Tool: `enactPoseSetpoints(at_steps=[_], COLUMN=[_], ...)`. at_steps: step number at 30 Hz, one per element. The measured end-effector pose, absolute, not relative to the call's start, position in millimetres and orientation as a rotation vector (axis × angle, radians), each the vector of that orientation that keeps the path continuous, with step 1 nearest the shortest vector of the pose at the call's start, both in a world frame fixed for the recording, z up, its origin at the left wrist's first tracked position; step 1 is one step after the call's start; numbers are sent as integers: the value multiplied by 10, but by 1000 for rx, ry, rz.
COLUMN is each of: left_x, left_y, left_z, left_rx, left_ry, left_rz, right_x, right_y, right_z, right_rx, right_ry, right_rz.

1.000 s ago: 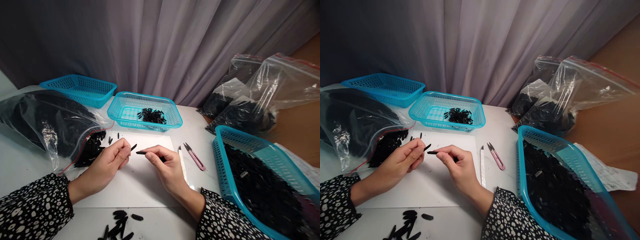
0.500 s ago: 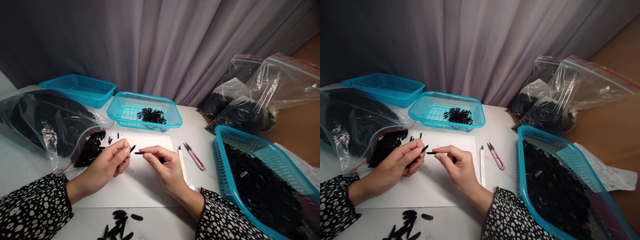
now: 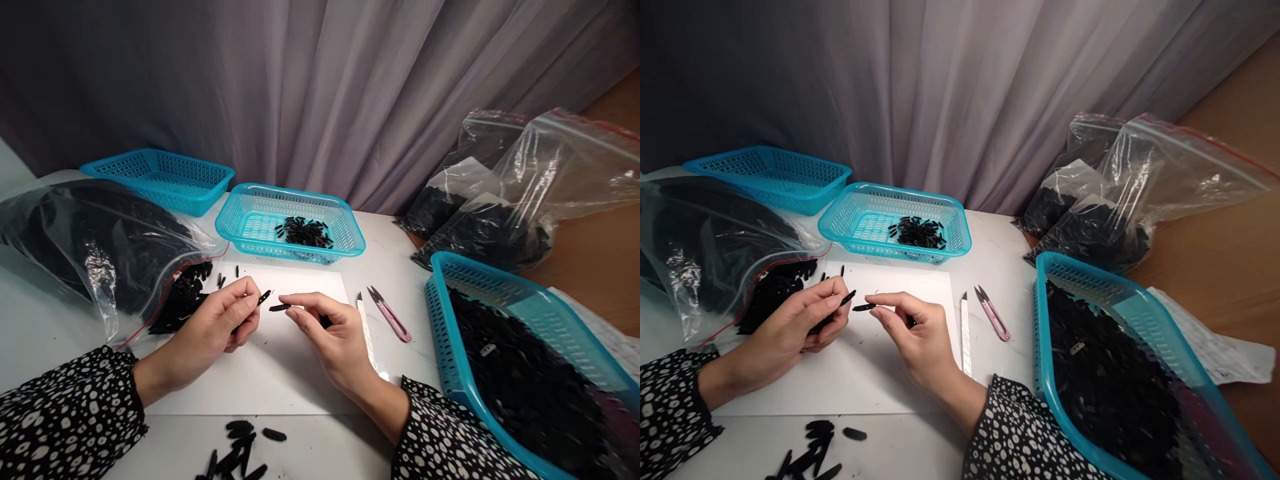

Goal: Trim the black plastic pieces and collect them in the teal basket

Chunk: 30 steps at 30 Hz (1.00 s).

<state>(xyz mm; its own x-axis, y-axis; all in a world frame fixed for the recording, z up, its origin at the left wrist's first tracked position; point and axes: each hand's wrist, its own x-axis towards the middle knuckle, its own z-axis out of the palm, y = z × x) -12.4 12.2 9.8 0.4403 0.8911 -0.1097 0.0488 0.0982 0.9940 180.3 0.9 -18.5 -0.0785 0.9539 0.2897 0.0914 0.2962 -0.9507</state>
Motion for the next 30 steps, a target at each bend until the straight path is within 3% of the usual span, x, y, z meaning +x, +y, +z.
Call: enactPoseSetpoints(at_steps=[6, 14, 30], left_x=[-131, -105, -120], left_y=[125, 92, 111], left_z=[95, 175, 111], left_rx=[1336, 1342, 1488], left_ry=[923, 877, 919], left_rz=[783, 702, 652], right_x=[1792, 1784, 1750], right_y=[13, 75, 41], right_z=[-148, -123, -167], right_rx=[-998, -693, -875], right_ry=[-1425, -847, -1188], right_rz=[1050, 1710, 1656])
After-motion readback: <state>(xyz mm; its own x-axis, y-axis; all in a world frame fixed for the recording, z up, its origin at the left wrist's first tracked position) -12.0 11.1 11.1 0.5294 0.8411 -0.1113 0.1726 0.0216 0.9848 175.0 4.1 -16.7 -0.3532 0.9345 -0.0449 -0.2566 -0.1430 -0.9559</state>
